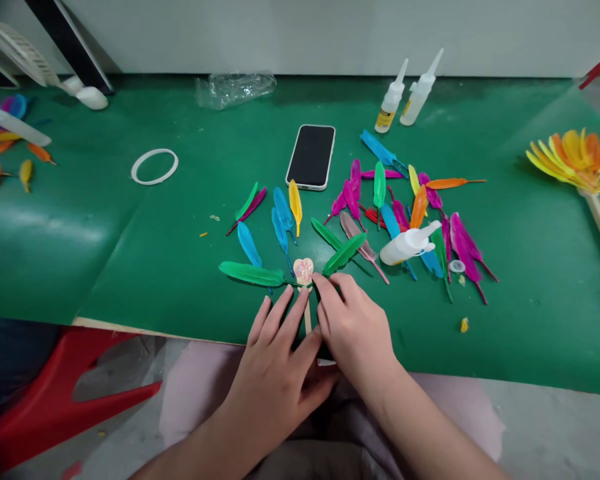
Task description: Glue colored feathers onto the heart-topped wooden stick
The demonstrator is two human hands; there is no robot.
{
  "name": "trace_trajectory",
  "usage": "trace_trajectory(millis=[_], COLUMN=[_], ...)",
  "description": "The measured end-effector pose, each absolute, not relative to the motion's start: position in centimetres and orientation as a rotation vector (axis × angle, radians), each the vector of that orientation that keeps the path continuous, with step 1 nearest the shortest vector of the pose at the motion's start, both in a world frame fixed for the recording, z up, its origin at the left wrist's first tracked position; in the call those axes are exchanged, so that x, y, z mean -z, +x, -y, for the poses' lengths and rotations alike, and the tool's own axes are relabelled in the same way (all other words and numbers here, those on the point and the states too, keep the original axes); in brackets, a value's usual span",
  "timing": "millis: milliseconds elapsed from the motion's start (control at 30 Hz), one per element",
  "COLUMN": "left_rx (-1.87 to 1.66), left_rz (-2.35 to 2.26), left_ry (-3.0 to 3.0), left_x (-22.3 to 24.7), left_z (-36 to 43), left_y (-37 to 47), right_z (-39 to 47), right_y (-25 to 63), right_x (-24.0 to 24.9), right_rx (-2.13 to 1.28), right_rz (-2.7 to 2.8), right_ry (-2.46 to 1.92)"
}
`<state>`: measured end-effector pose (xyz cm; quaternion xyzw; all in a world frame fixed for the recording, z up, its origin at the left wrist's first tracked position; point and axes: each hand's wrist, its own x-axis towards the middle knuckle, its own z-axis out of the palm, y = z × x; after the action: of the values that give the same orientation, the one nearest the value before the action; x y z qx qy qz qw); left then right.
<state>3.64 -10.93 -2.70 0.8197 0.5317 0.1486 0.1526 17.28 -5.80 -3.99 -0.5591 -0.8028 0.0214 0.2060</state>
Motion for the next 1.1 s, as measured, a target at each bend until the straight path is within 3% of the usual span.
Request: trace_trajectory(millis=[1100], left_rx=[-0.426], left_rz=[-1.499], left_ry=[2.354], left_x=[3.57], left_z=[11.23], left_y=[3.47], right_z=[5.93], right_y=[17.37], right_x=[3.96], right_rx=[-0.130], right_rz=[2.198], right_ry=[-1.511])
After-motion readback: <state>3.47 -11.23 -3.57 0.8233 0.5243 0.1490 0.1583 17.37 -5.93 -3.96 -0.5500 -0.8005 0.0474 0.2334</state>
